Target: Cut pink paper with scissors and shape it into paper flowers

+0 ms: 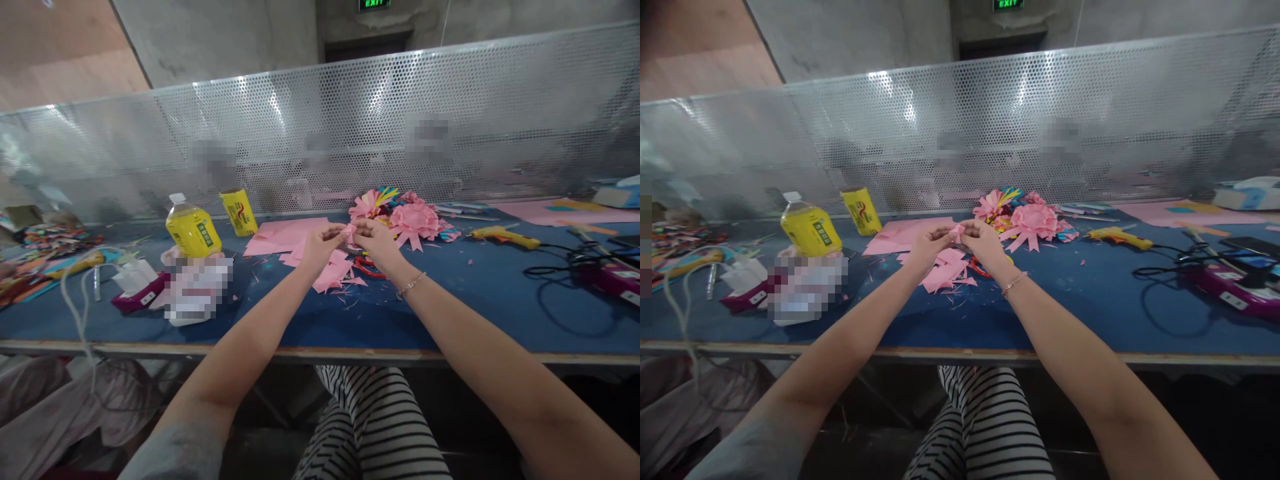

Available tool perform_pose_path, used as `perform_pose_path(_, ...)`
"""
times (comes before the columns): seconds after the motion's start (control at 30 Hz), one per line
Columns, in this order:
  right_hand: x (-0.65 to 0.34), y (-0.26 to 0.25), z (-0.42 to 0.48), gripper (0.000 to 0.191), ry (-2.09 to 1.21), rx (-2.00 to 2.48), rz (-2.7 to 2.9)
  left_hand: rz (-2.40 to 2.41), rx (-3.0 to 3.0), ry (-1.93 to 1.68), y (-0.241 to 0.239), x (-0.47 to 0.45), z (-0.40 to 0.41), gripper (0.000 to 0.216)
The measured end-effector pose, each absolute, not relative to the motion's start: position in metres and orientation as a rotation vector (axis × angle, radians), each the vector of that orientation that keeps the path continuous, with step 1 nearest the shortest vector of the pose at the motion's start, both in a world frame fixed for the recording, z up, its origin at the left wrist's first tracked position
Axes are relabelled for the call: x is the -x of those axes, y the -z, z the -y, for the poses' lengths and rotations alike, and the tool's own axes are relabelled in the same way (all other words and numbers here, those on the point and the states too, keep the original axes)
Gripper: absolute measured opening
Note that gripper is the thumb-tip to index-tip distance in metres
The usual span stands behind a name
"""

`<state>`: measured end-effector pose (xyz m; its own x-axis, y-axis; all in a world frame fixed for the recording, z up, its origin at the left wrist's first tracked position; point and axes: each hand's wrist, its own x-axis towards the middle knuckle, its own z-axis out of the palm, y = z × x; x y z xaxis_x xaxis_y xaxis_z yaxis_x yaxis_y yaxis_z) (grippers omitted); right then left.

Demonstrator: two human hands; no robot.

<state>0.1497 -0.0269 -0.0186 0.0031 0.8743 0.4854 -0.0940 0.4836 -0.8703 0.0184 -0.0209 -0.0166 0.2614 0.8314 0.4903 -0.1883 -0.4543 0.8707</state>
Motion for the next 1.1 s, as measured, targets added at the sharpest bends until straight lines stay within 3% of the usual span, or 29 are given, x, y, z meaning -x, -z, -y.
perform_pose_path(0.3, -0.1495, 0.0194, 0.0262, 0.030, -0.985, 0.728, 1.288, -0.608, -1.617, -1.380, 0.0165, -0.0176, 0.0202, 0.029)
perform_pose_path(0.73, -0.1514, 0.0214, 0.0255, 0.020, -0.953, 0.647, 1.325, -0.473, -1.497, -1.346, 0.0185, -0.0198, 0.0186, 0.027)
perform_pose_path(0.93, -0.1520, 0.0223, 0.0241, 0.028, -0.917, 0.624, 1.344, -0.421, -1.222, -1.296, 0.0164, -0.0214, 0.0187, 0.019)
perform_pose_path(1.1, -0.1529, 0.0225, 0.0226, 0.023, -0.882, 0.649, 1.374, -0.381, -1.099, -1.310, 0.0128, -0.0172, 0.0184, 0.012)
